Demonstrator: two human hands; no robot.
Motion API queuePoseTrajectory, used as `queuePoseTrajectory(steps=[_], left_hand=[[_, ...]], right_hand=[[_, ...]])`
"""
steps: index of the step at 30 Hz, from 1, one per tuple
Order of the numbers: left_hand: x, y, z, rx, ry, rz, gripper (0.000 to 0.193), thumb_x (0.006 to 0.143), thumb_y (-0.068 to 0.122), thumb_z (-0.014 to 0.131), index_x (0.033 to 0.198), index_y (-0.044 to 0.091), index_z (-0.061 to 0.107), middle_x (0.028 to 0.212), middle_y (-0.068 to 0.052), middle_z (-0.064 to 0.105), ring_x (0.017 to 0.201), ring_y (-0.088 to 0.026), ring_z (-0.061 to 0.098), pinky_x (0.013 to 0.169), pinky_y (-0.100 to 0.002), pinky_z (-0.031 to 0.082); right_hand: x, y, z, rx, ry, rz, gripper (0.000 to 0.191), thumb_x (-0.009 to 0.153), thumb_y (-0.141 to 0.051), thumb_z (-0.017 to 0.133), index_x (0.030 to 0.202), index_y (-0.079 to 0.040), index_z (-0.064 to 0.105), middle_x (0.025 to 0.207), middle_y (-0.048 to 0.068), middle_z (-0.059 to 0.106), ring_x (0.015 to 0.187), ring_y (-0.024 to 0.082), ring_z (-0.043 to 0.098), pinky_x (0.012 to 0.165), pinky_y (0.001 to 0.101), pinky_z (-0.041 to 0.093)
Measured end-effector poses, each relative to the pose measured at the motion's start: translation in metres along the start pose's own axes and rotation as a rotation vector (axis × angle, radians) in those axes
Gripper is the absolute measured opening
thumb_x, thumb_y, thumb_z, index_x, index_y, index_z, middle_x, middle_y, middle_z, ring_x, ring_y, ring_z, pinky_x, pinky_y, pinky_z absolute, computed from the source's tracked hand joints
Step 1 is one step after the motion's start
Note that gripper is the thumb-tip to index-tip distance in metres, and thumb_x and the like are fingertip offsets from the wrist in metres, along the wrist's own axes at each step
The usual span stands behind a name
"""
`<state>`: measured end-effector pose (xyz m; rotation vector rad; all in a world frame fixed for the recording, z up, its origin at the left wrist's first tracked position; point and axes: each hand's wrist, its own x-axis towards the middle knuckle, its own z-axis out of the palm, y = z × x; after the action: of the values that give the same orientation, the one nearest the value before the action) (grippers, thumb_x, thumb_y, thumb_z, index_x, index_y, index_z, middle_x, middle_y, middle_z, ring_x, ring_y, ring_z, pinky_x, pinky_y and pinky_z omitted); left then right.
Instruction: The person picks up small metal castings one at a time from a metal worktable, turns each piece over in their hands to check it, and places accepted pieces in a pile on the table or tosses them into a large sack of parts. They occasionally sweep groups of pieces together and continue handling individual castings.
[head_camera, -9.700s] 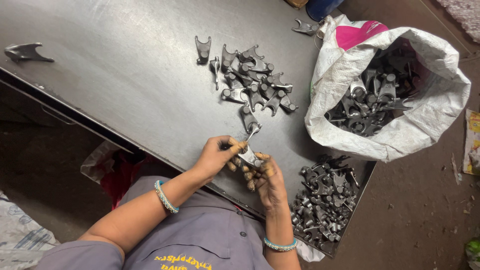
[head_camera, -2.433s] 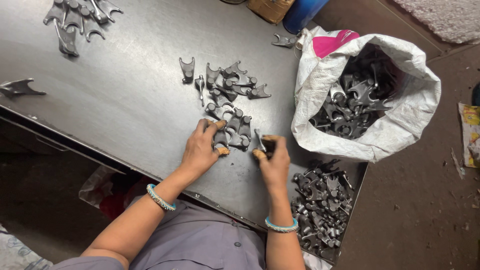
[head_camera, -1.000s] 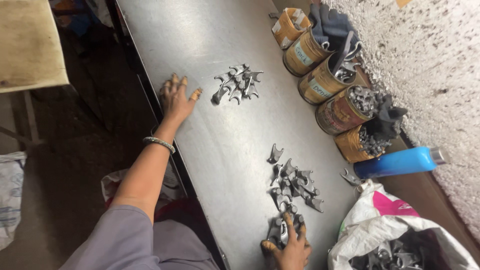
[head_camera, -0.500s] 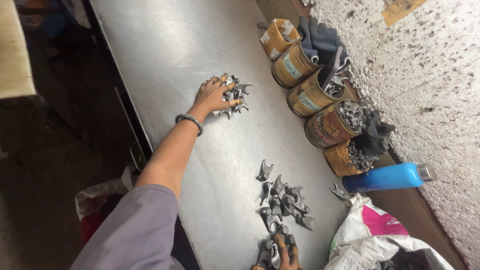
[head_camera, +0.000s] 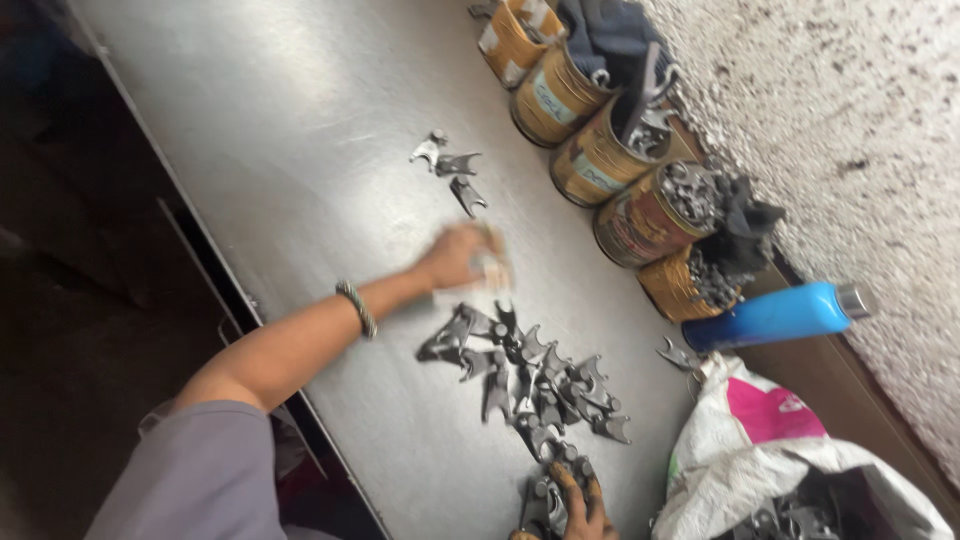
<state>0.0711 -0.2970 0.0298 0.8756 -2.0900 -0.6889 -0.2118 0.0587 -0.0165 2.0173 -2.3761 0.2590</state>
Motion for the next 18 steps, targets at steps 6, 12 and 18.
queuePoseTrajectory(steps=[6, 12, 18], left_hand=[[0.059, -0.056, -0.057, 0.445, 0.474, -0.191, 0.063, 0.081, 0.062, 0.080, 0.124, 0.017, 0.076, 0.148, -0.022, 0.047, 0.132, -0.046, 0.039, 0.111, -0.058, 0.022], [0.060, -0.019, -0.033, 0.119, -0.015, -0.245, 0.050, 0.080, 0.065, 0.072, 0.112, 0.026, 0.077, 0.145, -0.003, 0.059, 0.136, -0.034, 0.046, 0.118, -0.048, 0.034], [0.002, 0.043, 0.003, 0.050, -0.375, 0.068, 0.054, 0.080, 0.067, 0.076, 0.113, 0.024, 0.078, 0.148, -0.009, 0.054, 0.143, -0.037, 0.038, 0.119, -0.057, 0.023]], right_hand=[[-0.012, -0.051, -0.035, 0.022, -0.332, 0.588, 0.119, 0.038, -0.031, 0.102, 0.142, -0.054, 0.049, 0.162, -0.002, 0.034, 0.137, 0.039, 0.042, 0.109, 0.0488, 0.046], [-0.003, -0.087, -0.073, 0.120, -0.264, 0.516, 0.113, 0.043, -0.029, 0.101, 0.143, -0.046, 0.051, 0.160, 0.005, 0.035, 0.135, 0.043, 0.039, 0.108, 0.0524, 0.044], [-0.008, -0.095, -0.076, 0.181, -0.245, 0.486, 0.106, 0.046, -0.026, 0.098, 0.140, -0.040, 0.052, 0.159, 0.009, 0.036, 0.136, 0.043, 0.039, 0.106, 0.0575, 0.042]])
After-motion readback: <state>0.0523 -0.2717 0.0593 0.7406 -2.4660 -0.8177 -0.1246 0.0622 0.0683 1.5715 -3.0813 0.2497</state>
